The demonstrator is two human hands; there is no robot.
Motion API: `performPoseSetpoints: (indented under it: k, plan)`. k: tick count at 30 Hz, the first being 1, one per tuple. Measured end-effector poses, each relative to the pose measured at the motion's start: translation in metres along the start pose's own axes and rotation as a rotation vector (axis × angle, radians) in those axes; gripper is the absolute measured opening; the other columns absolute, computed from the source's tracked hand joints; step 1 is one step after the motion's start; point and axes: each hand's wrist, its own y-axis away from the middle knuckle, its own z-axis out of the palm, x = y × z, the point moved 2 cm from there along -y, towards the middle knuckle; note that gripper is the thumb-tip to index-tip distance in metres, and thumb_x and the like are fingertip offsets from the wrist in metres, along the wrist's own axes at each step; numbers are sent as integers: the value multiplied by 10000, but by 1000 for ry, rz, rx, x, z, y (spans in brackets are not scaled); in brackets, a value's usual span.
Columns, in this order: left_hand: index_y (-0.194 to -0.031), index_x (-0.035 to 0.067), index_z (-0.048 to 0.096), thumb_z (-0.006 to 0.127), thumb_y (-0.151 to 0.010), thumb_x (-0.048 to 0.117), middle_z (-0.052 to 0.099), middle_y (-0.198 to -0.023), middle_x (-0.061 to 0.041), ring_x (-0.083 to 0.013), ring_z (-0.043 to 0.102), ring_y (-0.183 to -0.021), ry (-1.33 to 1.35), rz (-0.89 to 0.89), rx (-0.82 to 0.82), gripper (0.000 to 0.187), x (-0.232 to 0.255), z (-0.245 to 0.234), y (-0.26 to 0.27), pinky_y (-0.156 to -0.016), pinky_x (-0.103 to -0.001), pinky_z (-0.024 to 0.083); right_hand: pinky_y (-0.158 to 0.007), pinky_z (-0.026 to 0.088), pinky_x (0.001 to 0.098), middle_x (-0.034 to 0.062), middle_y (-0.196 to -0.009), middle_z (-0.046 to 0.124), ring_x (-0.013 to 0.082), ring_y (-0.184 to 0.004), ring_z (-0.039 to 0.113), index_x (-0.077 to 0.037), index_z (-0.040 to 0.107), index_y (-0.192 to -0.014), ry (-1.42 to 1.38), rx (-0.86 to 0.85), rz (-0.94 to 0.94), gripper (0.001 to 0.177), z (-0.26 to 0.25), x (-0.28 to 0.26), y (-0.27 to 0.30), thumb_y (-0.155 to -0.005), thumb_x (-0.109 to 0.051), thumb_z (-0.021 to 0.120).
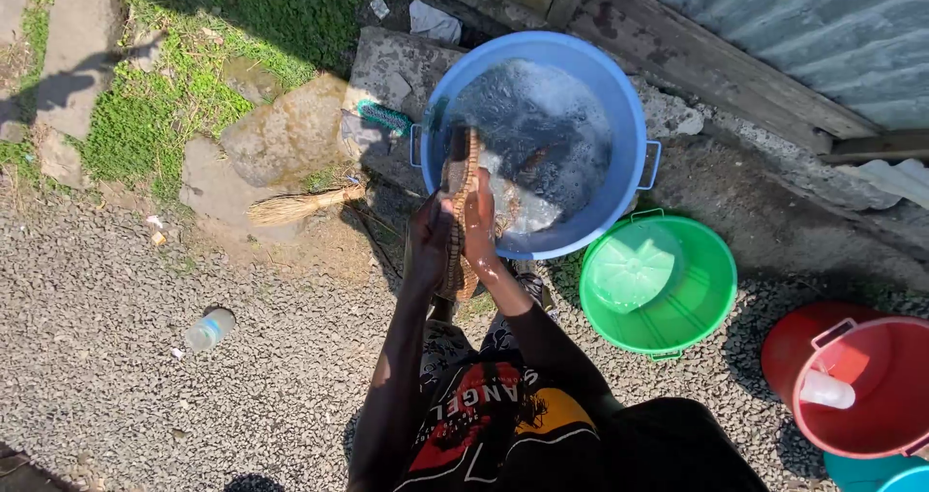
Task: The recorder is washing woven baskets or rugs in a blue tub of soapy water using a brush and soap.
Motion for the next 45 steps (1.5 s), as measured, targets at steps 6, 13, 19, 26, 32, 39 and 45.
performPoseSetpoints:
  k: [6,13,19,26,32,39,45]
  plan:
    - [-978,60,640,591,-1053,318,544,-709,25,-75,495,-595,-12,-16,89,273,-28,-8,3,-530,-283,418,-991,365,464,110,-1429,451,247,-1200,432,-147,275,-1606,3,-38,-6,629,15,-44,-43,-1015,-153,490]
    - [-945,10,625,458,-1167,429,622,-757,-49,-147,622,-662,178,-6,98,503,-195,-51,-75,-560,-344,488,-1026,537,407,100,-1236,622,266,-1174,636,-91,558,-1351,379,86,-379,227,38,-168,38,-1125,-84,542]
    - [-1449,106,499,484,-1003,542,511,-1479,-59,-179,466,-1364,329,-343,267,624,-44,12,-28,-1143,-441,333,-793,531,412,177,-931,697,312,-842,665,-59,631,-1376,543,82,-81,463,25,-240,-35,-938,-196,695]
    - [-1499,70,464,481,-991,637,471,-1564,-123,-273,427,-1454,341,-259,184,761,-72,28,-57,-1183,-465,317,-1025,517,451,172,-1187,712,316,-1136,679,-40,687,-1286,518,276,-496,323,10,-184,48,-970,-103,669]
    - [-1419,39,595,550,-1014,467,592,-1373,-137,-231,531,-1239,87,-300,59,591,-66,45,-50,-970,-464,437,-1039,469,479,224,-1274,620,359,-1225,582,-3,596,-1355,636,283,-647,457,5,-191,58,-923,-136,661]
    - [-1423,3,591,580,-1062,304,713,-1288,-115,-162,632,-1131,-71,64,-187,470,-14,84,5,-991,-338,504,-801,528,423,78,-1071,582,226,-920,592,-32,572,-1267,-528,242,217,431,-69,-50,-53,-1111,-433,577]
    - [-1397,1,613,572,-1072,349,694,-1243,-99,-159,618,-1119,110,44,-89,479,-15,58,14,-975,-332,490,-848,528,375,101,-1080,673,212,-961,633,-6,638,-1300,-62,0,-94,395,-52,-113,29,-1050,-292,529]
